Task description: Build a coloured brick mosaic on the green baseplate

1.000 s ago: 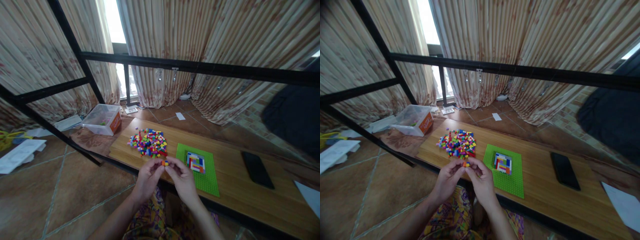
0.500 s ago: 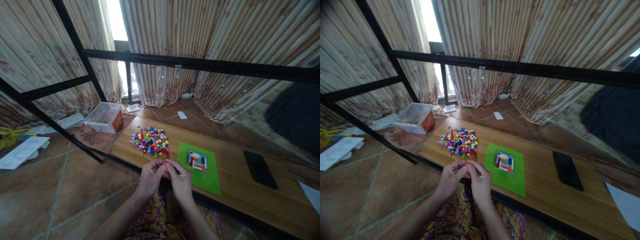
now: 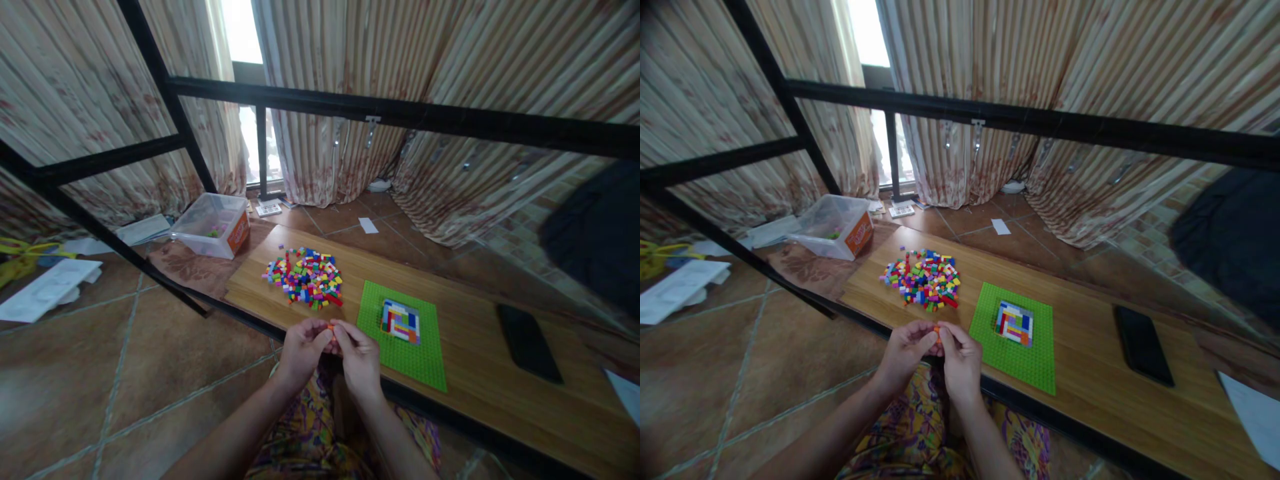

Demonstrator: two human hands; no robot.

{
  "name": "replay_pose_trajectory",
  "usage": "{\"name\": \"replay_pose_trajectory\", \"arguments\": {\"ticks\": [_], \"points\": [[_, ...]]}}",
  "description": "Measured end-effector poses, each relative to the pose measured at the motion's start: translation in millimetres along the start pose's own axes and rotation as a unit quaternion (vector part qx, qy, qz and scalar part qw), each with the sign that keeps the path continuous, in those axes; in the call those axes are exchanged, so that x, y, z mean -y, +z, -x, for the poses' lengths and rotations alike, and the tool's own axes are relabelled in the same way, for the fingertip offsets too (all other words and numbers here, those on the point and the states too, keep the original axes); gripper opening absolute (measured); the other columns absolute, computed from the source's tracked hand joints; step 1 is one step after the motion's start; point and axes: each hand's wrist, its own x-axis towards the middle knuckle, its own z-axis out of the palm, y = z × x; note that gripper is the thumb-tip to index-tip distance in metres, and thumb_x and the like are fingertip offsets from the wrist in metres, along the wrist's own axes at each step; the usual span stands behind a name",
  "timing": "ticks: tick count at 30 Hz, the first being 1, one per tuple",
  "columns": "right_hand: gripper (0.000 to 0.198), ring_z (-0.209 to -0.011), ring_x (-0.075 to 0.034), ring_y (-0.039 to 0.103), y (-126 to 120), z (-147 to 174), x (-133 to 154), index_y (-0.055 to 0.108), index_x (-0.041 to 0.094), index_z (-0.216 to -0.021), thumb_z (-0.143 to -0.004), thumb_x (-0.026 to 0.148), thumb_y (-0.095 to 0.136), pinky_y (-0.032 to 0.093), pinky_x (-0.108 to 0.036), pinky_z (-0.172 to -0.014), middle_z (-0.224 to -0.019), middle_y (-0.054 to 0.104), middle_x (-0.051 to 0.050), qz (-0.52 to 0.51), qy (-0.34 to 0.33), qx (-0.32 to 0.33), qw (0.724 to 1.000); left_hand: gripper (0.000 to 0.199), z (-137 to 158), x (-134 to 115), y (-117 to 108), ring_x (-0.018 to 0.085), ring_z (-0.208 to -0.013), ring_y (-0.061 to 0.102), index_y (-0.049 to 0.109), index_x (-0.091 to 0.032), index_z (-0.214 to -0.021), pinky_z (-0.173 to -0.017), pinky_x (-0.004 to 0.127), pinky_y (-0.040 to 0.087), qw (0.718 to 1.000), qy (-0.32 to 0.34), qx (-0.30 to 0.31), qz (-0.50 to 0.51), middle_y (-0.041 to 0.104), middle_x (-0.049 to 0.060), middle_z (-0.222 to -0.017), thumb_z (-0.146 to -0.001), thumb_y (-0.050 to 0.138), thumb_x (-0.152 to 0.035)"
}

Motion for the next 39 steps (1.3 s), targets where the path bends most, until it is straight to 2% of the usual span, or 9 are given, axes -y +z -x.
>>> {"name": "replay_pose_trajectory", "arguments": {"ticks": [8, 13, 19, 23, 26, 30, 34, 36, 39], "points": [[0.03, -0.07, -0.017, 0.063, 2.3, -2.5, -9.3, 0.075, 0.018, -0.087, -0.075, 0.045, 0.068, 0.05, -0.029, -0.062, -0.081, 0.073, -0.005, 0.011, 0.0, -0.014, 1.0, 0.025, 0.2, 7.1, -2.9, 0.01, -0.055, 0.057, 0.066, -0.012, -0.076, -0.058, 0.023, 0.051, 1.0, -0.001, -0.008, -0.007, 0.065, 0.001, -0.064, -0.066, 0.075, -0.033], [0.028, -0.085, -0.02, 0.065, 1.4, -1.7, -5.4, 0.075, 0.019, -0.09, -0.081, 0.043, 0.063, 0.051, -0.032, -0.077, -0.093, 0.073, -0.007, 0.071, -0.047, -0.001, 0.996, 0.031, 2.1, 9.0, -1.0, 0.01, -0.057, 0.059, 0.065, -0.013, -0.083, -0.056, 0.023, 0.052, 0.999, 0.002, -0.032, -0.023, 0.065, 0.001, -0.069, -0.069, 0.073, -0.039], [0.028, -0.081, -0.018, 0.065, 5.3, 5.0, 5.3, 0.074, 0.019, -0.09, -0.085, 0.042, 0.058, 0.05, -0.031, -0.076, -0.09, 0.073, -0.006, 0.097, -0.08, 0.001, 0.992, 0.03, 2.0, 7.3, 6.4, 0.006, -0.043, 0.046, 0.062, -0.013, -0.077, -0.041, 0.017, 0.038, 0.997, 0.042, -0.051, -0.036, 0.056, -0.003, -0.055, -0.071, 0.07, -0.042], [0.028, -0.083, -0.019, 0.065, 9.4, 6.7, 9.3, 0.074, 0.018, -0.088, -0.084, 0.042, 0.059, 0.051, -0.031, -0.076, -0.091, 0.073, -0.007, 0.082, -0.09, -0.033, 0.992, 0.027, 0.1, 10.8, 11.8, 0.005, -0.041, 0.039, 0.064, -0.014, -0.077, -0.041, 0.017, 0.033, 0.993, 0.077, -0.079, -0.037, 0.053, -0.005, -0.053, -0.074, 0.067, -0.04], [0.031, -0.078, -0.019, 0.065, 11.7, 6.3, 8.1, 0.074, 0.017, -0.087, -0.082, 0.044, 0.061, 0.051, -0.03, -0.07, -0.088, 0.074, -0.007, 0.053, -0.069, -0.053, 0.995, 0.026, -1.9, 15.2, 13.7, 0.005, -0.041, 0.038, 0.065, -0.014, -0.076, -0.041, 0.018, 0.031, 0.992, 0.086, -0.088, -0.039, 0.051, -0.005, -0.051, -0.075, 0.066, -0.04], [0.037, -0.064, -0.017, 0.061, 15.2, 3.5, 1.8, 0.073, 0.015, -0.091, -0.078, 0.048, 0.064, 0.048, -0.027, -0.056, -0.081, 0.072, -0.007, -0.001, -0.027, -0.073, 0.997, 0.03, -4.3, 16.6, 14.1, 0.006, -0.041, 0.04, 0.064, -0.014, -0.074, -0.041, 0.019, 0.031, 0.994, 0.071, -0.088, 0.005, 0.051, -0.004, -0.05, -0.074, 0.068, -0.043], [0.042, -0.058, -0.015, 0.058, 15.4, -9.6, -5.0, 0.072, 0.015, -0.097, -0.077, 0.052, 0.063, 0.047, -0.028, -0.053, -0.075, 0.071, -0.005, -0.041, -0.001, -0.068, 0.997, 0.035, -9.8, 12.3, 8.1, 0.007, -0.05, 0.049, 0.065, -0.012, -0.078, -0.048, 0.018, 0.036, 0.99, -0.004, -0.056, 0.126, 0.058, -0.001, -0.059, -0.068, 0.076, -0.044], [0.042, -0.059, -0.016, 0.059, 12.2, -21.6, -7.5, 0.072, 0.016, -0.096, -0.079, 0.052, 0.06, 0.048, -0.029, -0.056, -0.078, 0.071, -0.005, 0.0, -0.007, -0.071, 0.997, 0.038, -13.6, 10.5, 1.5, 0.008, -0.056, 0.052, 0.067, -0.011, -0.083, -0.052, 0.018, 0.038, 0.982, -0.037, -0.048, 0.177, 0.06, 0.001, -0.064, -0.065, 0.079, -0.042], [0.035, -0.072, -0.019, 0.063, 5.9, -42.3, -10.3, 0.073, 0.017, -0.092, -0.083, 0.045, 0.054, 0.049, -0.033, -0.07, -0.085, 0.072, -0.007, 0.17, -0.08, -0.055, 0.981, 0.041, -18.6, 10.1, -10.2, 0.007, -0.06, 0.053, 0.069, -0.01, -0.087, -0.054, 0.017, 0.04, 0.976, -0.055, -0.066, 0.199, 0.062, 0.003, -0.071, -0.062, 0.083, -0.039]]}}
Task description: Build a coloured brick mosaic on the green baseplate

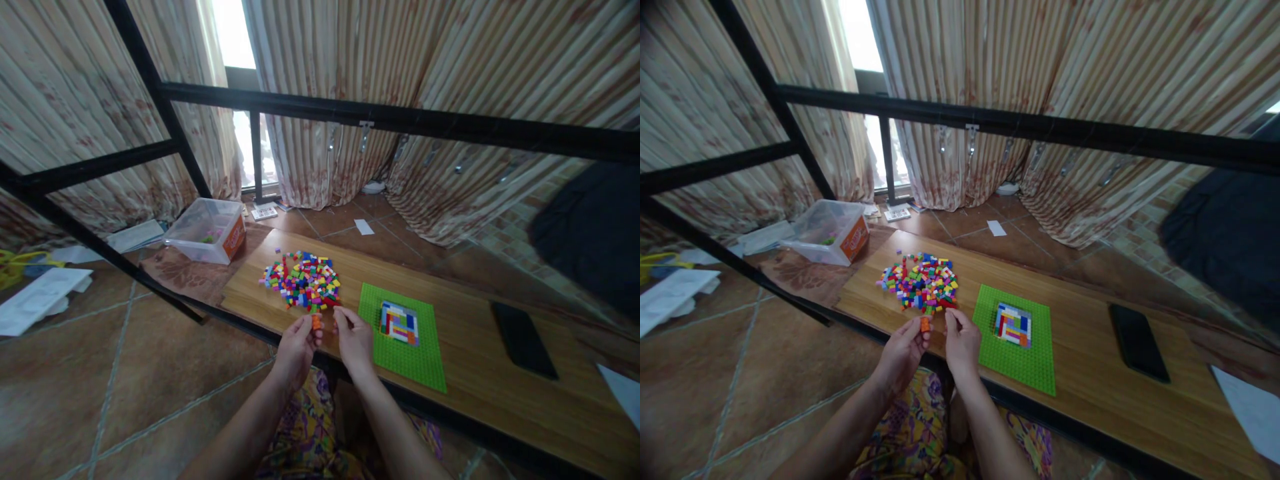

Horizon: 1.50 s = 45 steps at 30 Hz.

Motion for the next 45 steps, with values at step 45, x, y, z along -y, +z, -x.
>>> {"name": "replay_pose_trajectory", "arguments": {"ticks": [45], "points": [[0.014, -0.076, -0.019, 0.059, -7.6, -40.0, -15.1, 0.063, 0.021, -0.081, -0.086, 0.028, 0.052, 0.041, -0.03, -0.068, -0.085, 0.064, -0.005, 0.327, -0.136, -0.005, 0.935, 0.026, -28.6, -8.2, -22.5, 0.015, -0.062, 0.061, 0.064, -0.019, -0.087, -0.057, 0.024, 0.047, 0.929, 0.091, 0.048, -0.355, 0.066, 0.001, -0.072, -0.072, 0.07, -0.038]]}}
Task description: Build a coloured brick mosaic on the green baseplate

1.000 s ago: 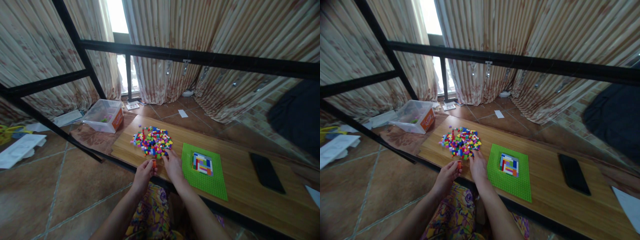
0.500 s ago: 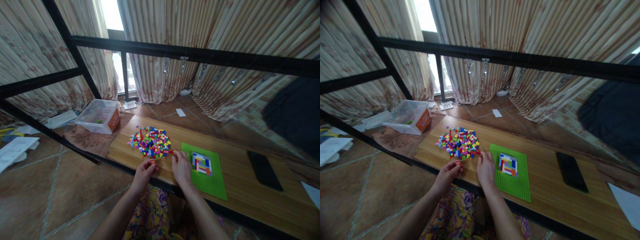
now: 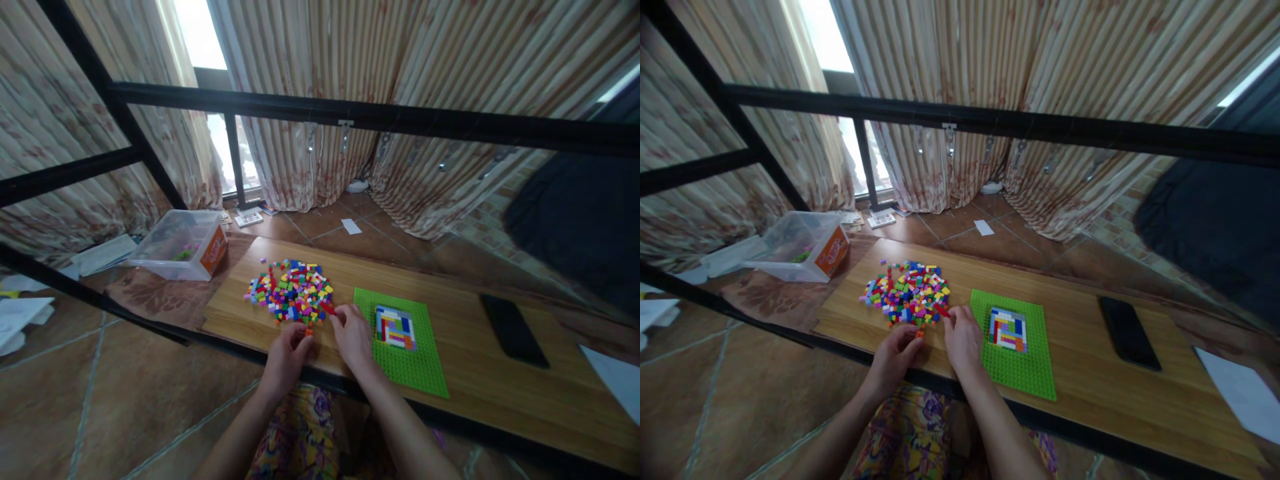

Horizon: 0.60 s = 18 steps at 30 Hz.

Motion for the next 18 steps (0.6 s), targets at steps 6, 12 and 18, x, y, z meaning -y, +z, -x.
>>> {"name": "replay_pose_trajectory", "arguments": {"ticks": [6, 12, 18], "points": [[0.017, -0.062, -0.015, 0.055, -28.9, 14.8, -6.9, 0.063, 0.02, -0.077, -0.083, 0.033, 0.053, 0.041, -0.028, -0.062, -0.074, 0.064, -0.001, -0.11, 0.045, -0.05, 0.992, 0.019, -9.0, -9.6, 0.0, 0.024, -0.085, 0.067, 0.072, -0.025, -0.091, -0.081, 0.033, 0.049, 0.978, 0.092, -0.017, -0.186, 0.073, 0.005, -0.089, -0.075, 0.066, -0.031], [0.022, -0.072, -0.017, 0.059, -84.5, 11.4, -56.8, 0.066, 0.021, -0.084, -0.084, 0.036, 0.051, 0.044, -0.031, -0.068, -0.086, 0.067, -0.005, -0.079, 0.059, -0.095, 0.991, 0.025, -14.7, -6.2, -1.6, 0.024, -0.082, 0.068, 0.071, -0.025, -0.098, -0.075, 0.032, 0.049, 0.957, 0.104, -0.06, -0.264, 0.074, 0.005, -0.088, -0.076, 0.065, -0.033], [0.023, -0.078, -0.02, 0.059, -112.0, -11.6, -99.7, 0.066, 0.019, -0.082, -0.084, 0.033, 0.049, 0.044, -0.034, -0.073, -0.087, 0.065, -0.007, 0.005, 0.073, -0.102, 0.992, 0.033, -7.3, -7.3, 2.7, 0.022, -0.075, 0.067, 0.067, -0.021, -0.107, -0.068, 0.029, 0.048, 0.952, 0.124, -0.086, -0.266, 0.072, 0.005, -0.081, -0.079, 0.063, -0.037]]}}
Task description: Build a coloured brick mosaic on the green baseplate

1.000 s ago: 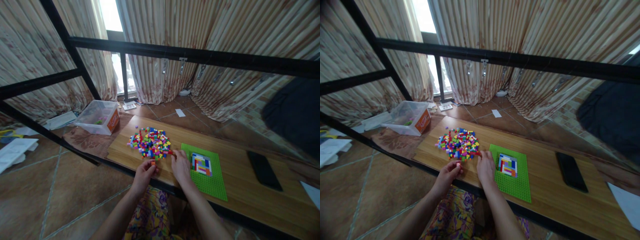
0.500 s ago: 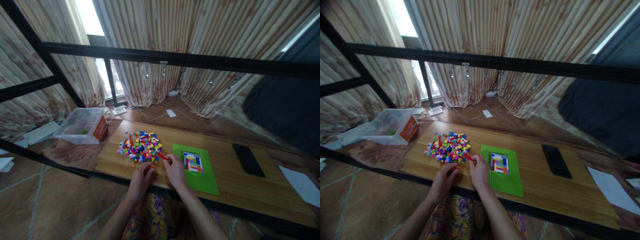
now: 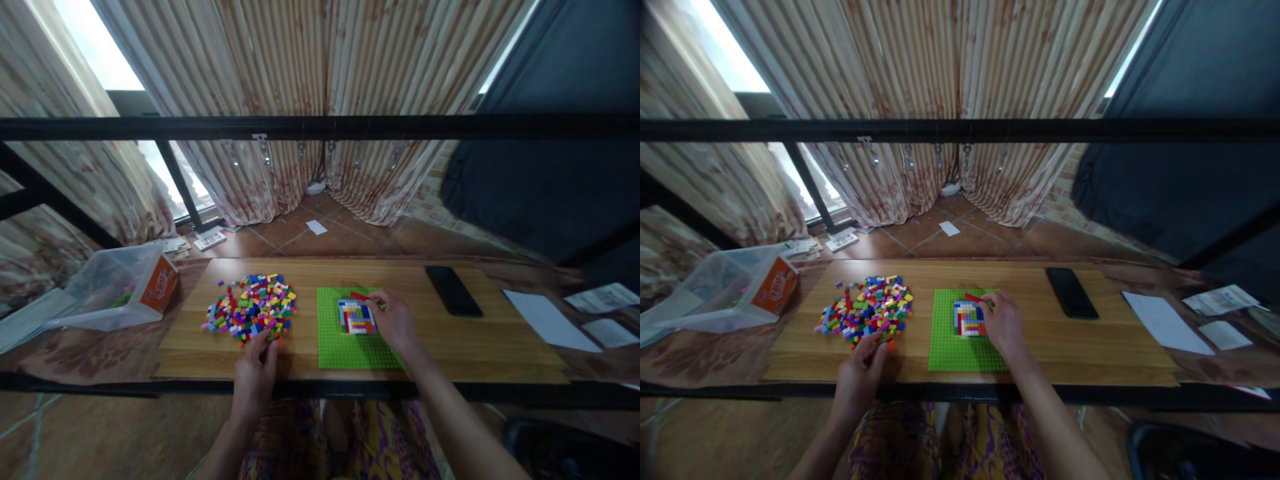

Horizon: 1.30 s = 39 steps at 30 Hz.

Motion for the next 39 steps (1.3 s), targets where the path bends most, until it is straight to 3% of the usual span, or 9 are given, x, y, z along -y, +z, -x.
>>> {"name": "replay_pose_trajectory", "arguments": {"ticks": [6, 12, 18, 25, 31, 34, 39], "points": [[0.021, -0.08, -0.02, 0.059, 10.3, 11.1, -3.7, 0.065, 0.018, -0.082, -0.085, 0.032, 0.05, 0.044, -0.033, -0.075, -0.084, 0.065, -0.006, -0.042, 0.01, -0.016, 0.999, 0.027, 0.8, -28.4, 21.4, 0.022, -0.08, 0.066, 0.067, -0.019, -0.102, -0.075, 0.031, 0.049, 0.995, 0.061, 0.064, 0.044, 0.071, 0.007, -0.088, -0.079, 0.061, -0.033], [0.015, -0.087, -0.022, 0.057, 24.3, 28.4, 18.1, 0.065, 0.019, -0.083, -0.086, 0.029, 0.054, 0.037, -0.034, -0.081, -0.087, 0.068, -0.006, 0.01, 0.014, -0.057, 0.998, 0.027, -17.4, -47.7, 76.4, 0.021, -0.083, 0.065, 0.067, -0.017, -0.104, -0.076, 0.033, 0.051, 0.983, 0.062, 0.156, 0.077, 0.069, 0.01, -0.099, -0.082, 0.058, -0.031], [0.013, -0.084, -0.022, 0.054, 36.7, 36.9, 40.2, 0.065, 0.02, -0.08, -0.086, 0.026, 0.056, 0.029, -0.034, -0.077, -0.083, 0.069, -0.005, 0.09, 0.001, -0.064, 0.994, 0.036, -34.4, -58.0, 117.9, 0.024, -0.114, 0.059, 0.064, -0.01, -0.116, -0.103, 0.041, 0.043, 0.977, 0.077, 0.201, -0.004, 0.065, 0.015, -0.12, -0.085, 0.045, -0.012], [0.017, -0.085, -0.021, 0.054, 36.1, 40.2, 34.7, 0.066, 0.022, -0.077, -0.088, 0.029, 0.056, 0.029, -0.034, -0.078, -0.085, 0.069, -0.003, 0.047, -0.044, -0.029, 0.998, 0.041, -32.0, -62.1, 120.4, 0.02, -0.115, 0.059, 0.06, -0.012, -0.121, -0.105, 0.037, 0.044, 0.968, 0.126, 0.21, -0.054, 0.064, 0.013, -0.123, -0.085, 0.041, -0.008], [0.028, -0.098, -0.024, 0.054, 25.9, 12.5, 21.7, 0.07, 0.021, -0.099, -0.091, 0.038, 0.049, 0.036, -0.039, -0.087, -0.099, 0.068, -0.008, 0.035, -0.035, -0.008, 0.999, 0.042, -20.7, -60.9, 120.8, 0.022, -0.117, 0.057, 0.058, -0.011, -0.122, -0.106, 0.04, 0.043, 0.971, 0.14, 0.192, -0.042, 0.062, 0.014, -0.124, -0.085, 0.039, -0.007], [0.034, -0.111, -0.027, 0.049, 26.0, -1.1, 15.3, 0.067, 0.024, -0.113, -0.092, 0.04, 0.047, 0.037, -0.044, -0.093, -0.116, 0.063, -0.009, 0.063, -0.059, 0.046, 0.995, 0.045, -11.6, -59.3, 120.7, 0.022, -0.118, 0.056, 0.055, -0.009, -0.126, -0.107, 0.04, 0.042, 0.973, 0.135, 0.183, -0.035, 0.059, 0.016, -0.127, -0.084, 0.04, -0.007], [0.038, -0.124, -0.029, 0.043, 27.0, -6.5, 0.2, 0.065, 0.027, -0.118, -0.091, 0.046, 0.047, 0.036, -0.051, -0.101, -0.129, 0.055, -0.009, 0.061, -0.13, 0.142, 0.979, 0.046, -4.6, -54.3, 122.6, 0.022, -0.122, 0.053, 0.052, -0.009, -0.129, -0.108, 0.039, 0.041, 0.972, 0.143, 0.185, -0.029, 0.055, 0.016, -0.13, -0.084, 0.039, -0.007]]}}
